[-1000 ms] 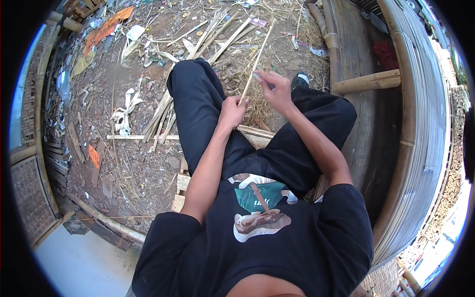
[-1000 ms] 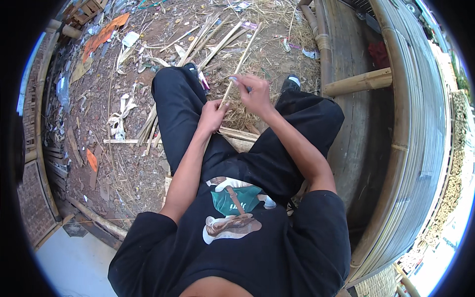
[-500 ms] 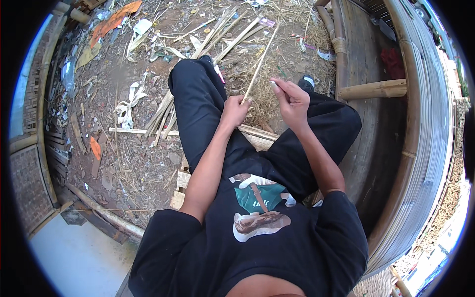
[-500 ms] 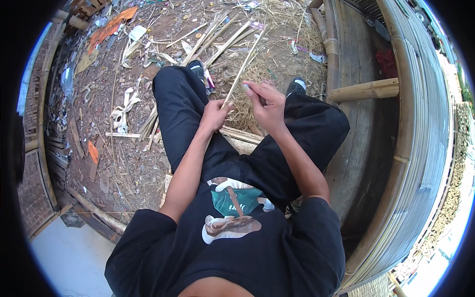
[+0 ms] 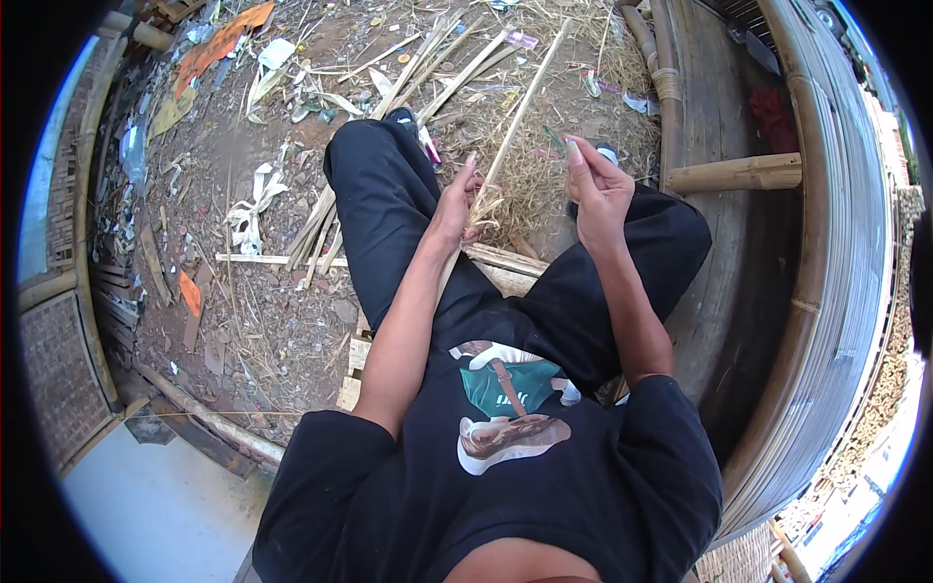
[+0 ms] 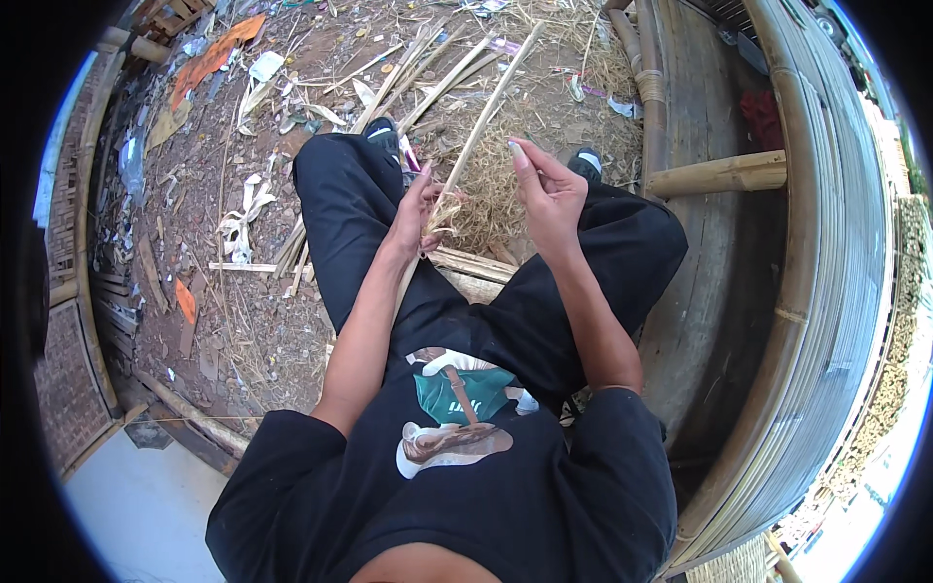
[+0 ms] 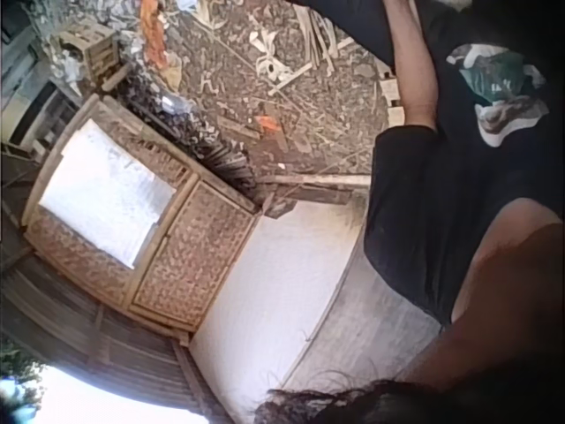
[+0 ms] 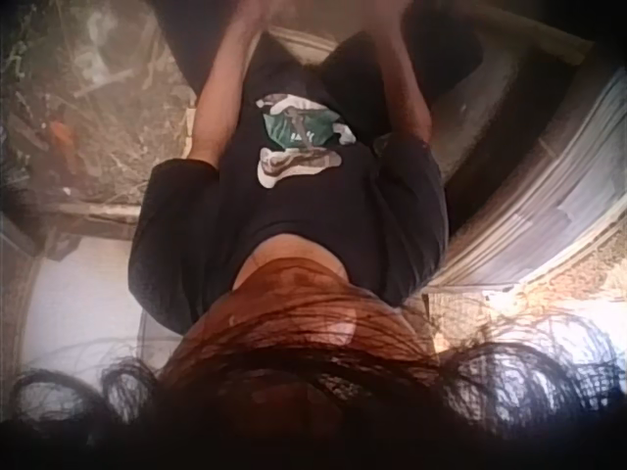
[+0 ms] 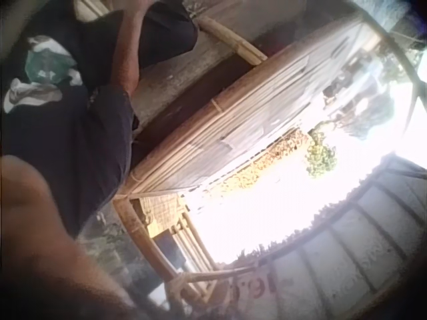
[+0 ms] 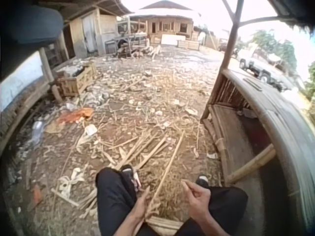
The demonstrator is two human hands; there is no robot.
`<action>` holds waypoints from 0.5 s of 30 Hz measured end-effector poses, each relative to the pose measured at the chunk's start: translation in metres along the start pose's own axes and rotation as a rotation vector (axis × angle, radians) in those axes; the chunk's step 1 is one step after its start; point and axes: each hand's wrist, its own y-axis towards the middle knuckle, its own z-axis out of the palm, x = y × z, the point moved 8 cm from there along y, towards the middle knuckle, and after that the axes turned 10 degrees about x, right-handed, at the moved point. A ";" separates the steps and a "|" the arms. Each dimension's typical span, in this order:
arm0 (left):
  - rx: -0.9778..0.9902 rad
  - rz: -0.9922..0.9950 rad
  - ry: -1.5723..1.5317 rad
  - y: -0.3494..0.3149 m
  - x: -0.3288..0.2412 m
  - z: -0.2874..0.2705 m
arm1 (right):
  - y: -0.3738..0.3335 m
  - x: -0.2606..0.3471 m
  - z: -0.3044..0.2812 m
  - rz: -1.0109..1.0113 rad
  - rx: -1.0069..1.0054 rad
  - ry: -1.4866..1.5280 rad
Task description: The person shaves a bamboo strip using a knife by hand while sitting. They move the knife along the length of the strip to remove thin layers, letting the shavings fall to the ground.
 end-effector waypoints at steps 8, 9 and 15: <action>-0.134 0.045 0.033 0.007 0.004 -0.003 | -0.070 0.020 0.045 0.048 0.024 -0.301; -0.150 0.048 0.061 0.009 0.006 -0.005 | -0.078 0.015 0.049 0.080 0.029 -0.286; -0.159 0.047 0.140 0.013 0.006 0.000 | -0.105 0.011 0.051 0.093 -0.057 -0.453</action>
